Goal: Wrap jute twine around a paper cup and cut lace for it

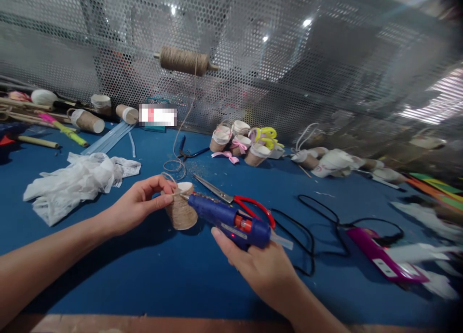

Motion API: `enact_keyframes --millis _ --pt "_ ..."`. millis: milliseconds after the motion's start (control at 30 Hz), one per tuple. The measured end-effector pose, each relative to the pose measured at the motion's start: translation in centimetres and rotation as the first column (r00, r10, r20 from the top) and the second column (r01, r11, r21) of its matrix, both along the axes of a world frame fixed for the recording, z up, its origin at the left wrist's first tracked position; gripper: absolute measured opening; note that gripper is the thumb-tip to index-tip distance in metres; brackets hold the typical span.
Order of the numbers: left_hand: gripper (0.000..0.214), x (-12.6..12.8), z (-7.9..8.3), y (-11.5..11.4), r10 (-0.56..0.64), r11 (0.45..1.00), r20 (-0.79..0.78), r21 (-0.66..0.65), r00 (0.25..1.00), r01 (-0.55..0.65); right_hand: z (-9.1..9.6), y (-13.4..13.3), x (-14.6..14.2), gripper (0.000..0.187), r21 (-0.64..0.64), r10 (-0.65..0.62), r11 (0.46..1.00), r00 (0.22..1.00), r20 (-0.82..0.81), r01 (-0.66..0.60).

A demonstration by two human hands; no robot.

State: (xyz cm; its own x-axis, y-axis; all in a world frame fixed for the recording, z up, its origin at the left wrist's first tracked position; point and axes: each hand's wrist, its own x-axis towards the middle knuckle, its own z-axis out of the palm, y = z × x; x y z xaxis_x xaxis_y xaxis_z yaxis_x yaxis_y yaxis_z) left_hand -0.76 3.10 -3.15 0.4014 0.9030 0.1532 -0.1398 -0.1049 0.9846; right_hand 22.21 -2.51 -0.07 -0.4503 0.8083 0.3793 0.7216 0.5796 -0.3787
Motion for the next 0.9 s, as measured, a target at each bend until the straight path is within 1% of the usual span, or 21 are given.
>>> enact_keyframes --millis 133,300,367,500,567,667,733,800,900 --pt "0.02 0.1 0.1 0.0 0.018 1.0 0.004 -0.013 1.0 -0.018 -0.6 0.0 0.3 0.032 -0.004 -0.03 1.0 1.0 -0.004 0.03" --pt "0.018 0.2 0.3 -0.1 0.035 0.999 0.01 -0.028 0.999 -0.035 0.5 -0.2 0.2 0.032 -0.022 -0.064 0.998 0.997 0.038 0.065" --pt "0.017 0.2 0.4 -0.1 0.048 0.998 0.008 -0.028 0.999 -0.047 0.6 -0.1 0.1 0.033 -0.011 -0.071 0.997 0.996 0.06 0.072" --pt "0.017 0.1 0.4 -0.1 0.056 0.998 0.009 -0.025 0.998 -0.056 -0.5 0.3 0.4 0.035 0.042 -0.057 0.998 0.995 0.082 0.054" --pt "0.018 0.1 0.3 -0.1 0.052 0.998 0.017 -0.024 0.998 -0.052 -0.8 0.3 0.8 0.035 0.064 -0.036 0.997 0.994 0.105 0.029" --pt "0.018 0.1 0.2 0.0 0.046 0.999 0.02 -0.019 0.999 -0.046 -0.2 0.3 1.3 0.034 0.062 0.01 0.998 0.987 0.158 -0.02" --pt "0.018 0.1 0.2 0.1 0.04 0.999 0.02 -0.013 0.999 -0.04 0.3 0.2 1.4 0.033 0.047 0.02 0.999 0.983 0.181 -0.029" --pt "0.018 0.1 0.1 0.1 0.037 0.999 0.022 -0.011 0.999 -0.036 0.6 0.3 1.3 0.032 0.033 0.011 0.999 0.983 0.183 -0.017" --pt "0.018 0.0 0.1 0.1 0.033 0.999 0.023 -0.01 0.999 -0.033 0.3 0.6 1.2 0.031 0.027 -0.025 0.999 0.988 0.155 0.021"
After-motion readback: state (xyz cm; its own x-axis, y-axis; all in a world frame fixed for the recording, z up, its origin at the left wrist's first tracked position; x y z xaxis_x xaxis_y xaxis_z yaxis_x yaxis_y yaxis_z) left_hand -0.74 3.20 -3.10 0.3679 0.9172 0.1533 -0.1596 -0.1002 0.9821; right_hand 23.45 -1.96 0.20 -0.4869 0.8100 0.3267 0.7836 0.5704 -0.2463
